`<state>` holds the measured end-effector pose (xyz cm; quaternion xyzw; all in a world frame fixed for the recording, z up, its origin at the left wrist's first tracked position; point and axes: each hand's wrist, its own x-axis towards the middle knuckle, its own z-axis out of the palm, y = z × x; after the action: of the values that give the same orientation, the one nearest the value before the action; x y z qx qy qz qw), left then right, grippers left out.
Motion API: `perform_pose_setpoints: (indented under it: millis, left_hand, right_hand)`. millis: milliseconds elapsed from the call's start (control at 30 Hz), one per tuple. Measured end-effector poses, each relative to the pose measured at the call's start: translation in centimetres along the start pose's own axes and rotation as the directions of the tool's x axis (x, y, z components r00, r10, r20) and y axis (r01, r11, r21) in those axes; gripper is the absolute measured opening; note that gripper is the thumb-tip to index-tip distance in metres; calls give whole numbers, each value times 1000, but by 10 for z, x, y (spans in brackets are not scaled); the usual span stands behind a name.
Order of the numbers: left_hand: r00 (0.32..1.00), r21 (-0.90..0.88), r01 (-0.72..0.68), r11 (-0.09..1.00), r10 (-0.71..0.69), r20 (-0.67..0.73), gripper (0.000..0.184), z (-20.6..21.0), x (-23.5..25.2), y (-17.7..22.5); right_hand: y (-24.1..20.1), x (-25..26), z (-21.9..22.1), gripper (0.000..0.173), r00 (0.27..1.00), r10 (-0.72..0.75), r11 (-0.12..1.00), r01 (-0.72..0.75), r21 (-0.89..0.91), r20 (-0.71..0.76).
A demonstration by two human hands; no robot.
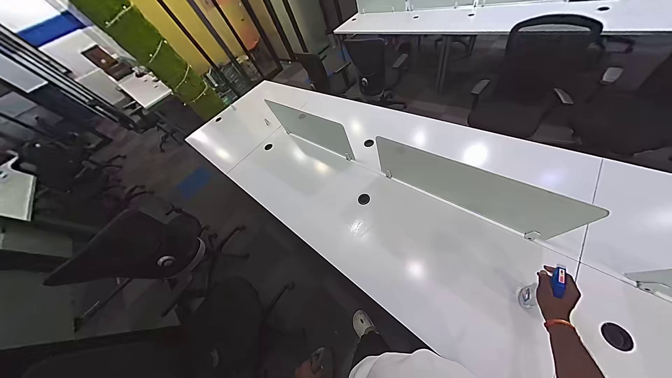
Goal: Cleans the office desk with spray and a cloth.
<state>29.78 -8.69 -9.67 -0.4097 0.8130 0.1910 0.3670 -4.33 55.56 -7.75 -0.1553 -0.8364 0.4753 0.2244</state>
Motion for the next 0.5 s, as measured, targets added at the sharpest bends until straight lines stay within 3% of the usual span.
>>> perform_pose_setpoints:
  millis: [200, 367, 500]
  left_hand:
    - [999, -147, 32, 989, -37, -31, 51, 7, 27, -18]
    - [999, -232, -38, 972, 30, -40, 50, -11, 55, -32]
    - [998, -295, -60, 954, 51, -40, 49, -31, 79, -62]
  right_hand:
    - [-53, -41, 39, 37, 974, -164, 981, 145, 131, 154]
    - [-120, -84, 90, 38, 931, -173, 964, 92, 250, 321]
    - [-172, -121, 139, 33, 905, -217, 934, 82, 348, 367]
